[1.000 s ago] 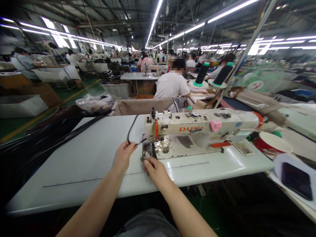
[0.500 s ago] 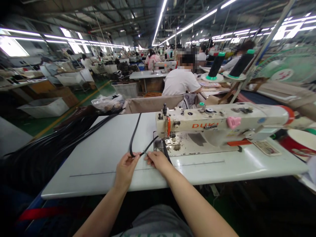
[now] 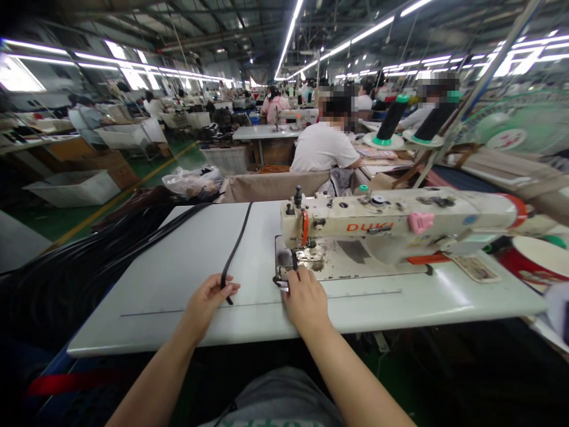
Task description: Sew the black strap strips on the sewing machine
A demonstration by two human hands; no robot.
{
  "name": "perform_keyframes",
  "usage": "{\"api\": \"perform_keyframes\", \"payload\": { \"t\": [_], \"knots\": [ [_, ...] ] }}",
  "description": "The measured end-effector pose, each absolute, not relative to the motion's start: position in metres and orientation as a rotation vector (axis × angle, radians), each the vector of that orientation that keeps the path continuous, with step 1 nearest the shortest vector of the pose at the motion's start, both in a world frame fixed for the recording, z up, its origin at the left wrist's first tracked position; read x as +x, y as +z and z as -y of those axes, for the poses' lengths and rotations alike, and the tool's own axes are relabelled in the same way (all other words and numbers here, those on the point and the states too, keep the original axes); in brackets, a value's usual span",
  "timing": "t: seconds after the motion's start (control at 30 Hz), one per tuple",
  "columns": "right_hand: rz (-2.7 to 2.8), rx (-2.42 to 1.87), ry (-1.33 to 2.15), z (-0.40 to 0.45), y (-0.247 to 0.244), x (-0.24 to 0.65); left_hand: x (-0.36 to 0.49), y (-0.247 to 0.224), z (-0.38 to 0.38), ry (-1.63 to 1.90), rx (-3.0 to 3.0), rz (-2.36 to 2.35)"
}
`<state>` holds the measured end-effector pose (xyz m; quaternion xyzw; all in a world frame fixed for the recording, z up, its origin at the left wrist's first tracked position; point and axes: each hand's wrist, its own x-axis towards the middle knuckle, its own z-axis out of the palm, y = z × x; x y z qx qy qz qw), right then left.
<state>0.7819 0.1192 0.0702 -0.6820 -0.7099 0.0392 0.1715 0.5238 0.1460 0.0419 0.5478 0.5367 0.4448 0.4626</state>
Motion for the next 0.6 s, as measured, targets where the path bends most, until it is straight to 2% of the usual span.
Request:
{"api": "perform_keyframes", "payload": {
  "t": [0.13,0.33,0.6],
  "knots": [
    [2.115,-2.193,0.026,-0.104,0.064,0.792,0.492,0.045,-0.158,0.891,1.409,-1.447],
    [2.294,-2.146,-0.009,-0.094,0.058,0.797,0.427,0.059,-0.181,0.754,1.673,-1.967],
    [2.270,-2.133,0.005,-0.100,0.047,0.804,0.267,0.087,-0.170,0.506,1.607,-2.718]
  ]
}}
